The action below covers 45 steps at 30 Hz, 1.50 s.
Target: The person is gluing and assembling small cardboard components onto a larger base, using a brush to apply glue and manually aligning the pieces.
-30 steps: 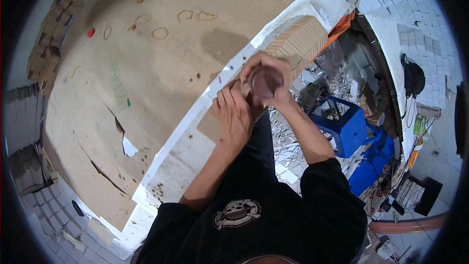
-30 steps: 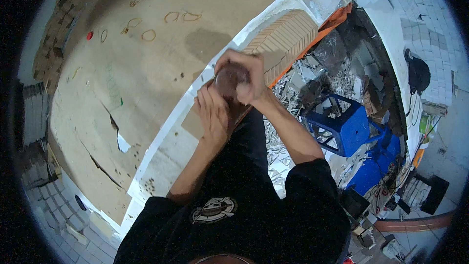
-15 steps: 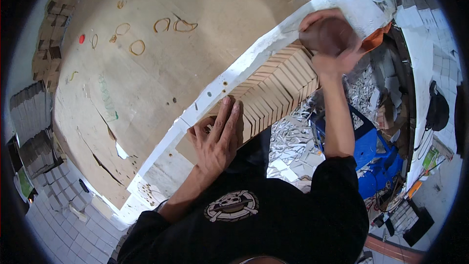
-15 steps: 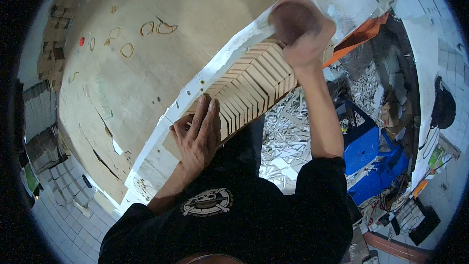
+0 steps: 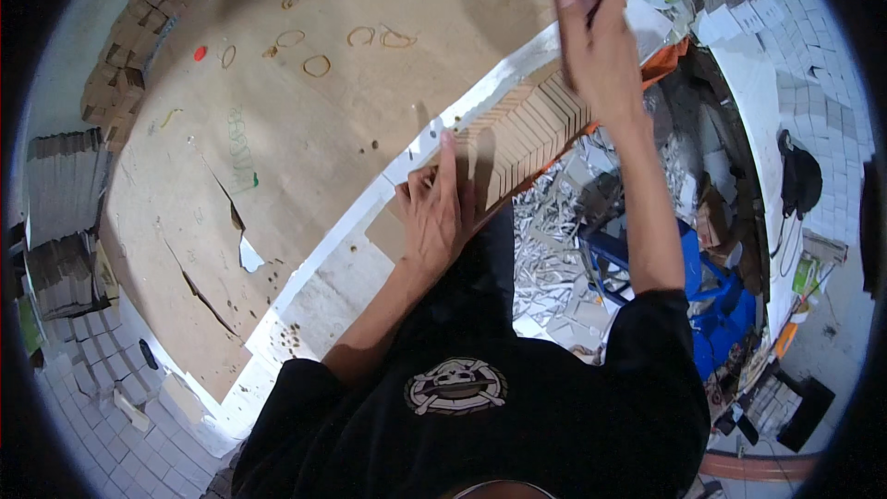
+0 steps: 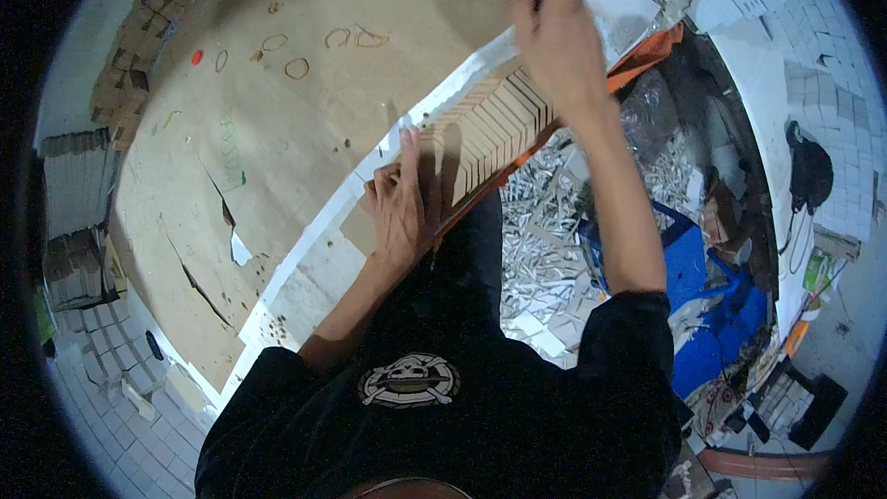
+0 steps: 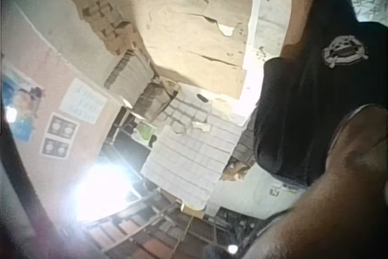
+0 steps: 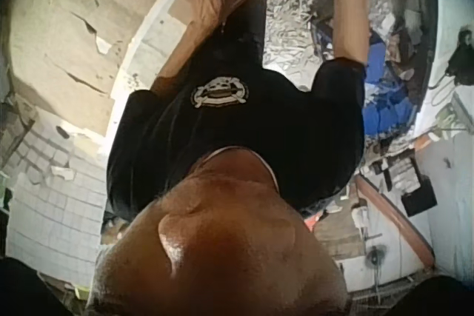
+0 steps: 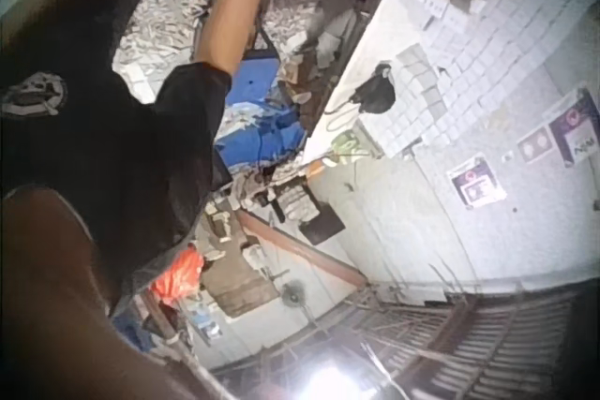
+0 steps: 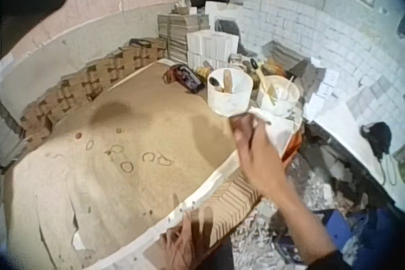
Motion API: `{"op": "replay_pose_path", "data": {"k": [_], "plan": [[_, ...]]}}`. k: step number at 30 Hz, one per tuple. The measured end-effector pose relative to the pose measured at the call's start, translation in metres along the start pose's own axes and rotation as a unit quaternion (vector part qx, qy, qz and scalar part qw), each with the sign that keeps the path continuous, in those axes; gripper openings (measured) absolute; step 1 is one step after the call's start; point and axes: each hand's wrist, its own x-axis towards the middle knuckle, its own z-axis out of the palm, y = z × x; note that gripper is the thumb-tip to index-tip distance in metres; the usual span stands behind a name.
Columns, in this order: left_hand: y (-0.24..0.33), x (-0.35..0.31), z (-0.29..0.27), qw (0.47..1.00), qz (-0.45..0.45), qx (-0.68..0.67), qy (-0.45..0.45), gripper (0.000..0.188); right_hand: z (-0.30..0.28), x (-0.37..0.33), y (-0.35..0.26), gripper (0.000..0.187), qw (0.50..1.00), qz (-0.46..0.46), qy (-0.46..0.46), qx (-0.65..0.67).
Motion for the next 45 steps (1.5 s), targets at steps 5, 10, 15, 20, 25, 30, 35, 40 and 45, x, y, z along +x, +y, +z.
{"op": "replay_pose_path", "data": {"k": [5, 10, 15, 20, 25, 30, 35, 40, 45], "plan": [[-0.002, 0.002, -0.001, 0.994, -0.012, -0.102, 0.044, 0.095, 0.022, -0.141, -0.073, 0.064, 0.965, -0.018, -0.239, -0.110], [0.000, 0.000, 0.003, 1.000, -0.006, -0.021, -0.009, 0.094, 0.029, -0.146, -0.076, 0.063, 0.952, 0.056, -0.265, -0.144], [0.013, 0.007, -0.015, 0.988, 0.045, 0.104, -0.107, 0.058, 0.029, -0.100, -0.013, 0.055, 0.961, 0.012, -0.197, -0.193], [0.009, 0.003, -0.011, 0.987, 0.054, 0.122, -0.088, 0.056, 0.022, -0.068, 0.026, 0.048, 0.957, 0.092, -0.237, -0.139], [0.009, 0.003, -0.012, 0.986, 0.057, 0.120, -0.105, 0.056, 0.015, -0.007, 0.102, 0.042, 0.949, 0.000, -0.168, -0.266], [0.009, 0.004, -0.010, 0.987, 0.047, 0.111, -0.102, 0.057, 0.019, 0.016, 0.128, 0.043, 0.945, -0.054, -0.170, -0.275], [0.009, 0.009, -0.010, 0.994, 0.025, 0.062, -0.088, 0.066, -0.003, 0.030, 0.112, 0.050, 0.964, -0.064, -0.212, -0.148], [0.006, 0.008, -0.012, 0.997, 0.010, 0.004, -0.076, 0.052, 0.042, 0.064, 0.059, 0.075, 0.939, -0.071, 0.047, 0.333], [0.017, 0.013, -0.022, 0.996, 0.017, 0.034, -0.083, 0.051, 0.100, 0.048, 0.076, 0.072, 0.981, -0.036, -0.012, 0.192]]}}
